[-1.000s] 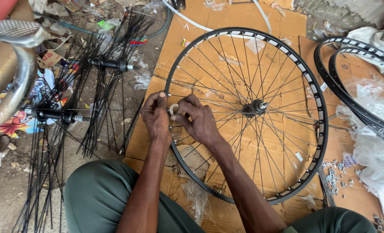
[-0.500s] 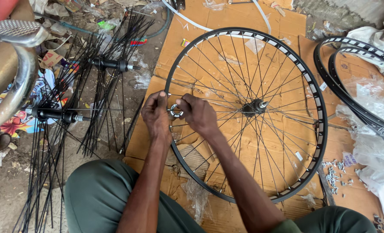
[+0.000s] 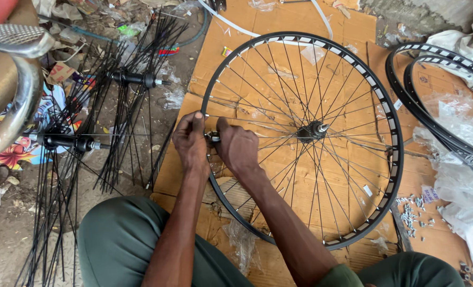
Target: The person sits on the floor and uses a spoke wrench to tighten the nipples on a bicycle wheel. They rotate the wheel and adjust multiple spokes to true the wheel.
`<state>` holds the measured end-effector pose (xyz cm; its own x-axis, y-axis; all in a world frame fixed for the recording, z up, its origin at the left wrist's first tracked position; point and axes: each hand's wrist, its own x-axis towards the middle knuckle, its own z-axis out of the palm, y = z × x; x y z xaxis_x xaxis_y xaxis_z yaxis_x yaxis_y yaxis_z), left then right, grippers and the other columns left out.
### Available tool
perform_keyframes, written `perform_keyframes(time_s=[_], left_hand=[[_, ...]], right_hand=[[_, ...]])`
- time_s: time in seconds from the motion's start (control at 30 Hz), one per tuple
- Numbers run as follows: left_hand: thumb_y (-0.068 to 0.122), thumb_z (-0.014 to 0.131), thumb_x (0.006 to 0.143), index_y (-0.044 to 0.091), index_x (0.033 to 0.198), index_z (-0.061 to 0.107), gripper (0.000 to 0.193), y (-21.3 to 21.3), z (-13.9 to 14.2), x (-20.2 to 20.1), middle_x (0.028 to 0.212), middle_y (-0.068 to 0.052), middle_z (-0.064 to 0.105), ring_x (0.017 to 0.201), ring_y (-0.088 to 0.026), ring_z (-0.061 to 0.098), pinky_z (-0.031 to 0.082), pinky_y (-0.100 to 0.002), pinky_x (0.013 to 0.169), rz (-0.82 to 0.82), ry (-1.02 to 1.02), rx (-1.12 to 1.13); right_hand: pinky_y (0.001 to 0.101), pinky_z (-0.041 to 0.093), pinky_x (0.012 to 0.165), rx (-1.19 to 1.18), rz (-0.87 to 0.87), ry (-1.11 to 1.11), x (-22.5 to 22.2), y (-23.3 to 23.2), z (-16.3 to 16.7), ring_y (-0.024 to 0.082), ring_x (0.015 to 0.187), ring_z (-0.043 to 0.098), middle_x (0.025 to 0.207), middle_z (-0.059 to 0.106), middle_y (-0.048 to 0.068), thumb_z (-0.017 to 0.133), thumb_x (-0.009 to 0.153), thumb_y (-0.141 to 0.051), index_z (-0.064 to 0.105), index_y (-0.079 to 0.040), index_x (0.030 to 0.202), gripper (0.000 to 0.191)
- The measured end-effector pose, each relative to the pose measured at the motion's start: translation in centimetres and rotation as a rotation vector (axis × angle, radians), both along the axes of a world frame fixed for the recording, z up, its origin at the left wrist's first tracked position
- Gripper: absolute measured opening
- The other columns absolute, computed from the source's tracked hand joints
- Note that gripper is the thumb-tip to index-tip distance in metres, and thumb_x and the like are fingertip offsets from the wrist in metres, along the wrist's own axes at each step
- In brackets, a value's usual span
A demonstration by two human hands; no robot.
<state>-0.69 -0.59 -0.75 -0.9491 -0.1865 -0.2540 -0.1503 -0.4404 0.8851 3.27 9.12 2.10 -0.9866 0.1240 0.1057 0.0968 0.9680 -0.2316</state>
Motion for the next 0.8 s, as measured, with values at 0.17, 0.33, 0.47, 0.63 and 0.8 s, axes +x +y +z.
perform_keyframes(time_s=[0.17,0.33,0.47,0.63,0.8], left_hand=[[0.024,0.066,0.098,0.007,0.104,0.076,0.021,0.0,0.0,-0.3,0.086,0.003,0.067,0.074,-0.008,0.055,0.044,-0.029,0.064,-0.044,-0.056,0.032],[0.024,0.064,0.102,0.003,0.104,0.076,0.025,0.0,-0.1,-0.4,0.084,0.003,0.065,0.075,-0.007,0.053,0.043,-0.027,0.064,-0.074,0.019,0.004],[0.025,0.064,0.101,0.005,0.101,0.073,0.022,0.0,-0.1,0.0,0.08,0.002,0.061,0.071,-0.008,0.051,0.042,-0.028,0.061,-0.06,-0.037,-0.044],[0.023,0.066,0.1,0.005,0.098,0.072,0.019,0.0,-0.1,0.4,0.079,0.001,0.062,0.067,-0.009,0.047,0.037,-0.029,0.059,-0.022,0.002,0.025],[0.023,0.067,0.099,0.006,0.096,0.073,0.019,-0.1,0.3,0.4,0.079,-0.001,0.062,0.069,-0.01,0.052,0.044,-0.03,0.062,-0.024,-0.063,-0.066]], right_hand=[[0.0502,0.051,0.072,-0.055,-0.017,0.171,-0.8,0.5,-1.2,0.035,0.075,0.071,0.081,0.073,0.016,0.07,0.087,-0.027,0.071,-0.017,0.102,0.018],[0.0476,0.051,0.076,-0.185,-0.047,0.005,-4.7,2.6,-0.3,0.032,0.079,0.072,0.085,0.074,0.014,0.078,0.081,-0.045,0.073,-0.018,0.094,0.03],[0.041,0.055,0.077,-0.524,-0.036,-0.15,-7.0,4.1,1.0,0.028,0.084,0.076,0.085,0.076,0.008,0.076,0.085,-0.05,0.072,-0.016,0.097,0.037],[0.0517,0.048,0.077,-0.3,-0.121,0.176,-6.2,2.0,1.1,0.033,0.084,0.075,0.081,0.077,0.006,0.08,0.076,-0.035,0.055,-0.013,0.108,0.046],[0.0533,0.051,0.073,-0.297,-0.001,0.156,-5.4,2.0,2.0,0.039,0.083,0.072,0.081,0.074,0.012,0.073,0.084,-0.029,0.05,-0.014,0.114,0.042]])
